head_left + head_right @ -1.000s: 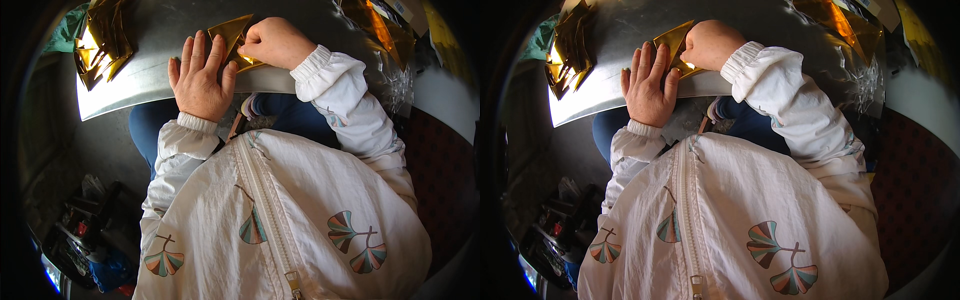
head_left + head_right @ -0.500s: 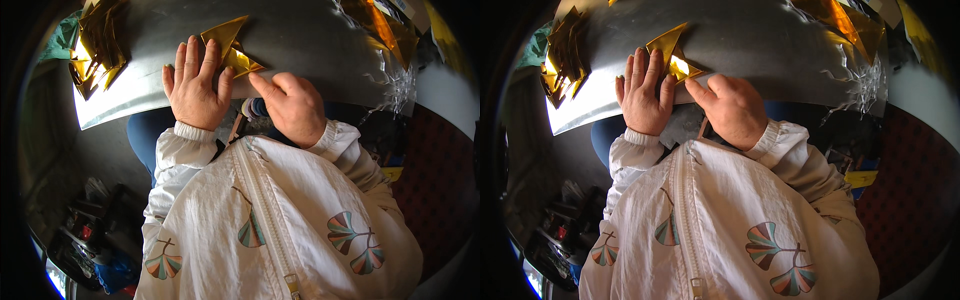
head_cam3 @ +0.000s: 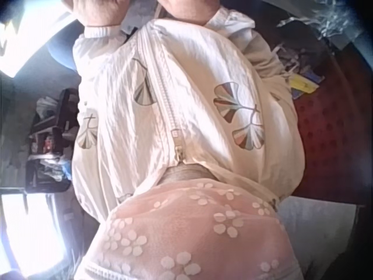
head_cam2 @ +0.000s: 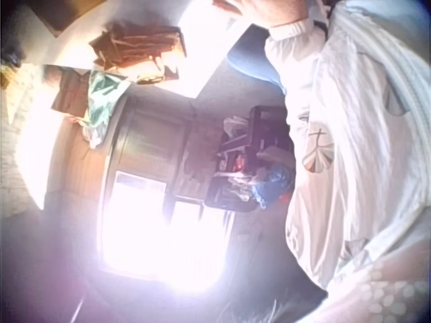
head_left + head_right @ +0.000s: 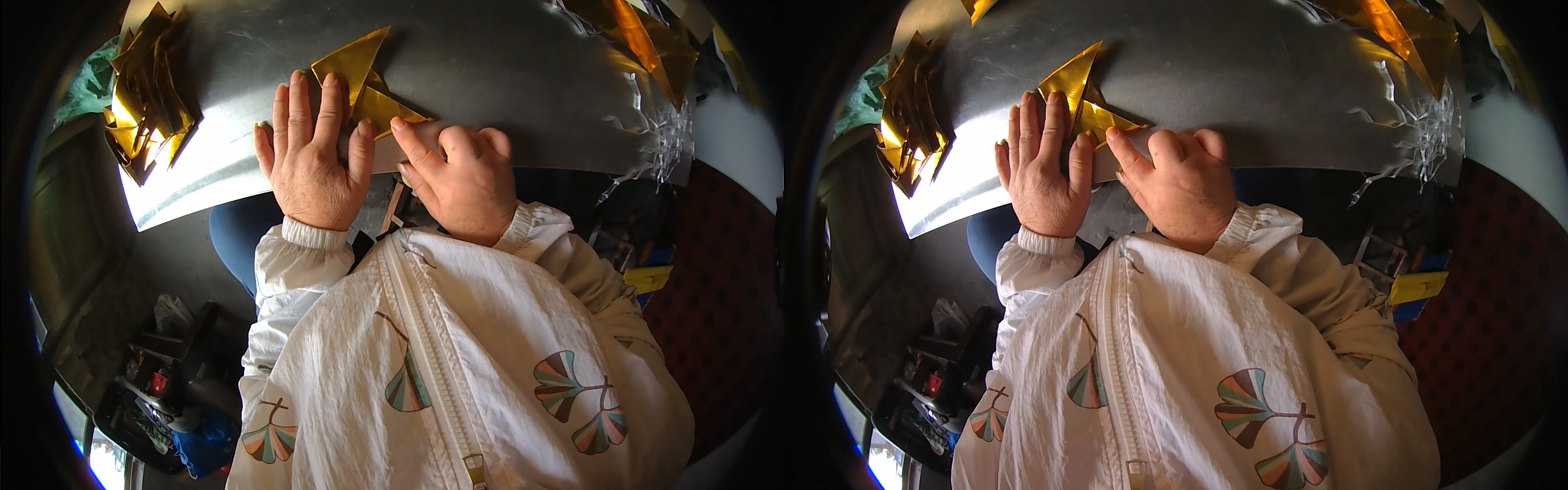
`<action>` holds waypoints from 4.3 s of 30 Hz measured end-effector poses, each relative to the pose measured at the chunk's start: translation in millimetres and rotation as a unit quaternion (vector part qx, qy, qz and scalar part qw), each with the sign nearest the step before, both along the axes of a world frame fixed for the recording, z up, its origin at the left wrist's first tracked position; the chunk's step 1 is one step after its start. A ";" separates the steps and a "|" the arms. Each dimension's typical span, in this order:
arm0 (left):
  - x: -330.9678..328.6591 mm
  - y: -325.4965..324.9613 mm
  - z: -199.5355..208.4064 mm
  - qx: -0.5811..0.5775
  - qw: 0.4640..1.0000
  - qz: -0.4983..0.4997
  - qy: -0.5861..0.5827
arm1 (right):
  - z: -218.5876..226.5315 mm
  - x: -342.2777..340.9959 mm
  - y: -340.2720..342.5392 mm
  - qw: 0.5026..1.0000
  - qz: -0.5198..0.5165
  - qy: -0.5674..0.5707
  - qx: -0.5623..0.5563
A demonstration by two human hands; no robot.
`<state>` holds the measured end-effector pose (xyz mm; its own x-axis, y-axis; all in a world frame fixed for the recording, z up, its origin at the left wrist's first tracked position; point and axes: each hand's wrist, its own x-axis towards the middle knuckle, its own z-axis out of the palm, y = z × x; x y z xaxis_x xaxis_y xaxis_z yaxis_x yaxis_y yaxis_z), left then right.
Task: The person folds a gold-colored sheet of paper by hand on a metal table, making multiple creases and folding it into a smaller shape. The person handles the paper directly without tools, repeatedly folding and pressing the creases.
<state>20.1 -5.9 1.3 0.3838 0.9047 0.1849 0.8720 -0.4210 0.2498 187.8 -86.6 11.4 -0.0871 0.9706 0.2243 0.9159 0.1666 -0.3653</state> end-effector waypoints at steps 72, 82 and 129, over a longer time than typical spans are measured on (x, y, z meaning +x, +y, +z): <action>-22.9 -7.6 -0.8 0.005 0.980 0.002 -0.197 | -0.6 0.4 26.6 0.994 0.106 -0.010 0.017; -2.2 -28.8 0.5 -0.007 0.964 0.098 -0.249 | -4.3 -3.6 23.5 0.995 0.097 0.018 0.013; -5.9 -17.6 8.0 -0.055 0.994 0.059 -0.068 | -3.4 -1.5 30.1 0.991 0.137 0.000 0.004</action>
<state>14.2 -23.4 9.3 0.2521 0.9595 0.1255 0.8691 -0.2816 0.4067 186.3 -56.5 8.0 -0.3463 0.9092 0.2311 0.8365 0.4108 -0.3627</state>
